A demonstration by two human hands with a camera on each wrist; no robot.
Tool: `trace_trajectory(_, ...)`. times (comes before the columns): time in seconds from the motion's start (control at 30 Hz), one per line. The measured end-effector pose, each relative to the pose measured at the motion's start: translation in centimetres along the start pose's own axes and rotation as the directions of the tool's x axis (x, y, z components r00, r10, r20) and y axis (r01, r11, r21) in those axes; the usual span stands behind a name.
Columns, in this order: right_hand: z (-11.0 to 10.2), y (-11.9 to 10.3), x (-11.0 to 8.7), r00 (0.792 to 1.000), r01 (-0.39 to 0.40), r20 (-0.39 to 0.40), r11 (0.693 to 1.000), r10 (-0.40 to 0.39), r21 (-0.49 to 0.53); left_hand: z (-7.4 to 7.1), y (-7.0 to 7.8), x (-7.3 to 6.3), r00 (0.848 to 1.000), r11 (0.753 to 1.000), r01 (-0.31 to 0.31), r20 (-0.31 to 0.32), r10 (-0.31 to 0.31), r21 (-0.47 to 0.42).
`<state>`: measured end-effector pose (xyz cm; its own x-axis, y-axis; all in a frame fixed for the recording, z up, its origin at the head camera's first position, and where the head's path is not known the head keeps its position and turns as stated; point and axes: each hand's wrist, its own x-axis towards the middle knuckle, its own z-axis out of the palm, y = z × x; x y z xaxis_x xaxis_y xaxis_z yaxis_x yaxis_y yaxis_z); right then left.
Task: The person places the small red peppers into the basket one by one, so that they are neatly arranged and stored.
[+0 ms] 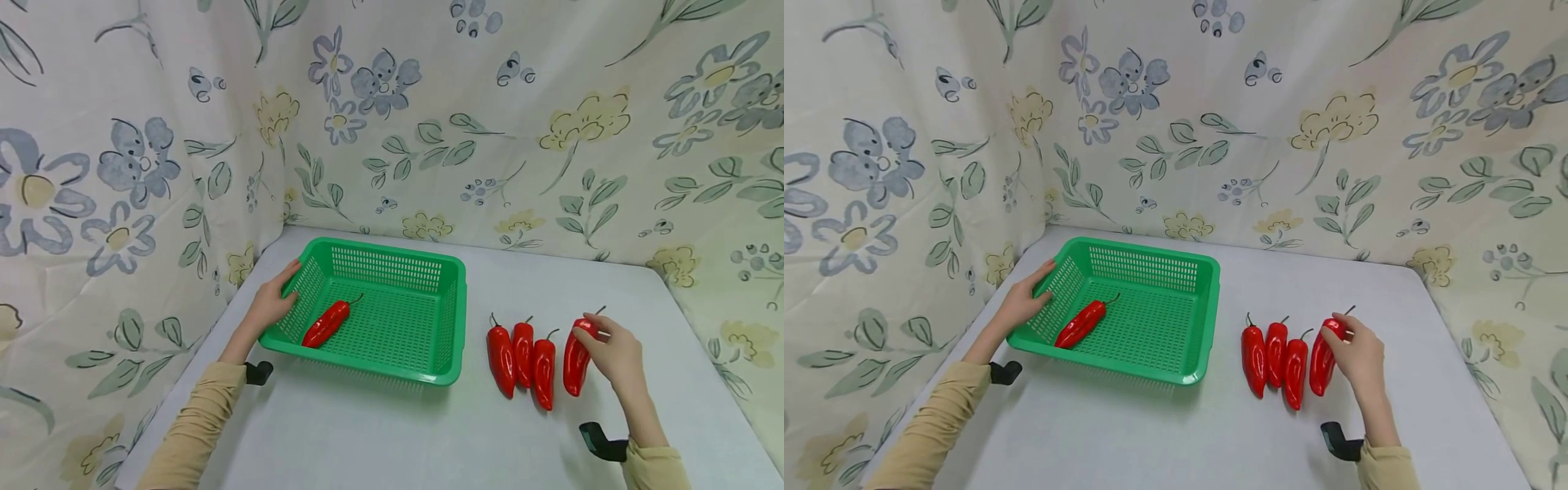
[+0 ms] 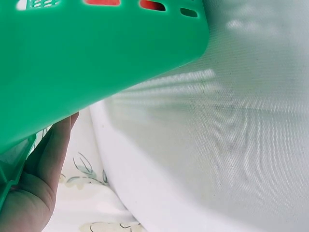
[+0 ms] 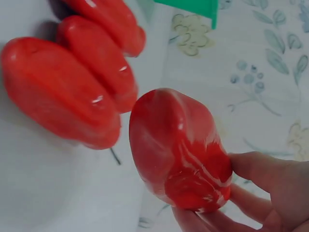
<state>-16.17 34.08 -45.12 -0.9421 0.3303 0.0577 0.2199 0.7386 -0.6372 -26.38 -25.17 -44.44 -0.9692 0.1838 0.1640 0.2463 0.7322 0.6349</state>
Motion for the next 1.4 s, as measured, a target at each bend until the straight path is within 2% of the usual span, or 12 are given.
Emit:
trace_trajectory(0.1, -2.1, -3.9, -1.9, 0.999, 0.013, 0.032, 1.000, -0.014, 0.025, 0.0, 0.0, 0.0, 1.000, 1.000, 0.000, 0.004, 0.000, -0.001)
trace_trajectory(0.17, -2.9, -5.6, -2.7, 1.000, 0.022, 0.009, 0.999, -0.022, 0.024, 0.0, 0.0, 0.0, 1.000, 1.000, -0.001, 0.005, 0.001, -0.001)
trace_trajectory(0.5, -3.7, -9.0, -3.7, 0.997, 0.042, -0.063, 0.995, -0.037, 0.085, 0.0, -0.1, -0.1, 1.000, 1.000, -0.008, -0.007, 0.008, -0.005)
trace_trajectory(0.83, -2.0, -12.3, -4.4, 0.991, 0.133, -0.052, 0.979, -0.127, 0.151, 0.0, 0.0, -0.1, 1.000, 1.000, -0.013, -0.004, 0.013, -0.012)
trace_trajectory(1.1, 0.0, -15.3, -4.9, 0.992, 0.119, 0.006, 0.961, -0.125, 0.248, 0.0, 0.1, 0.0, 1.000, 1.000, -0.012, -0.004, 0.012, -0.009)
trace_trajectory(1.4, 3.4, -18.0, -5.2, 0.987, 0.128, 0.043, 0.918, -0.156, 0.375, 0.0, 0.0, -0.1, 1.000, 1.000, 0.001, 0.004, -0.001, -0.011)
